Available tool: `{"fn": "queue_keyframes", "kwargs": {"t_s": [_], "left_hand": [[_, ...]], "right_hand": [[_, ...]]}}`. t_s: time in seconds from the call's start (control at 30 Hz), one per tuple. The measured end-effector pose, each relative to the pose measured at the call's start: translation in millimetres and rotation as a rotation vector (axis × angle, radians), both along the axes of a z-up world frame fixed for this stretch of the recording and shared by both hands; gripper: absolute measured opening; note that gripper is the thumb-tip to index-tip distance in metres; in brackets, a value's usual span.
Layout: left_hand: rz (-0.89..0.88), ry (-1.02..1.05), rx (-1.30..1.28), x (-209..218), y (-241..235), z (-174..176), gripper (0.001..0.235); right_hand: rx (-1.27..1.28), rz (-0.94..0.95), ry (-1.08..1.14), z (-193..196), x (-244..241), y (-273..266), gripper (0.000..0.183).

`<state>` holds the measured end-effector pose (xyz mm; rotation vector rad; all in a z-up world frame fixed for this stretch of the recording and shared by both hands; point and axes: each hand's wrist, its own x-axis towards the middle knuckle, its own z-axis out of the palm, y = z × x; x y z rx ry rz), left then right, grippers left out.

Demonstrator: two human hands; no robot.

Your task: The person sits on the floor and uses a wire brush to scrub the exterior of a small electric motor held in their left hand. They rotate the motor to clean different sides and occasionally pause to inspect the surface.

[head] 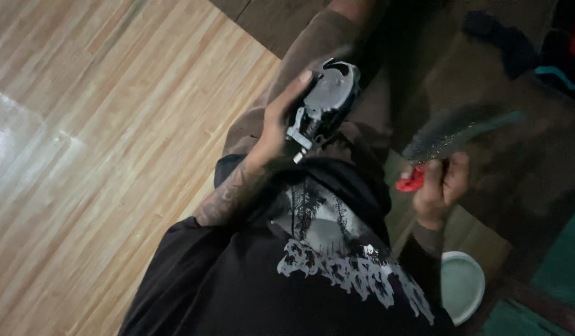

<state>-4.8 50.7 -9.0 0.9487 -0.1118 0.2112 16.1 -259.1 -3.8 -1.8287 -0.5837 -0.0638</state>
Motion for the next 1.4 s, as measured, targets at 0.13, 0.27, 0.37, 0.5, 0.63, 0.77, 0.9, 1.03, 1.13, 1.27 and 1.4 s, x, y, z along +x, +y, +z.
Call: {"fn": "queue_keyframes", "kwargs": {"t_s": [0.13, 0.27, 0.37, 0.5, 0.63, 0.77, 0.9, 1.03, 1.13, 1.27, 1.4], "left_hand": [[0.298, -0.127, 0.359, 3.8, -19.0, -96.1, 0.068], [-0.233, 0.206, -0.865, 2.7, -32.1, -11.8, 0.045], [-0.257, 0.076, -0.600, 1.2, -32.7, 8.3, 0.065], [-0.265, 0.115, -0.623, 0.6, -41.3, 4.6, 0.057], [-0.309, 0.218, -0.459, 3.0, -40.5, 4.7, 0.053], [-0.316, 0.571, -0.728, 11.4, -57.6, -18.4, 0.026], [-0.531, 0.632, -0.829, 21.9, -63.2, -42.9, 0.020], [-0.637, 0.639, -0.792, 27.7, -72.5, -75.1, 0.024], [-0.675, 0.648, -0.769, 28.0, -83.3, -96.1, 0.027], [-0.344, 0.867, -0.629, 30.7, -115.2, -145.2, 0.064], [-0.268, 0.951, -0.664, 38.5, -112.7, -157.5, 0.047]], "right_hand": [[0.068, 0.037, -0.246, -5.6, 1.4, 8.4, 0.019], [-0.137, -0.089, -0.415, -3.9, 2.7, 10.6, 0.017], [-0.118, -0.058, -0.268, -10.5, 27.5, -3.7, 0.017], [-0.103, 0.069, -0.221, 21.5, 38.1, -4.3, 0.039], [-0.310, 0.220, -0.463, 50.1, 56.0, -10.0, 0.023], [-0.695, 0.205, -0.679, 71.5, 64.0, -12.3, 0.018], [-0.778, 0.202, -0.582, 61.1, 72.9, -8.4, 0.019], [-0.928, 0.154, -0.658, 32.0, 76.9, -10.3, 0.032], [-0.891, 0.123, -0.587, 3.7, 81.5, -20.5, 0.040], [-0.602, 0.082, -0.447, -4.1, 52.9, 4.3, 0.018], [-0.475, 0.185, -0.487, -11.8, 37.6, 27.9, 0.023]]}}
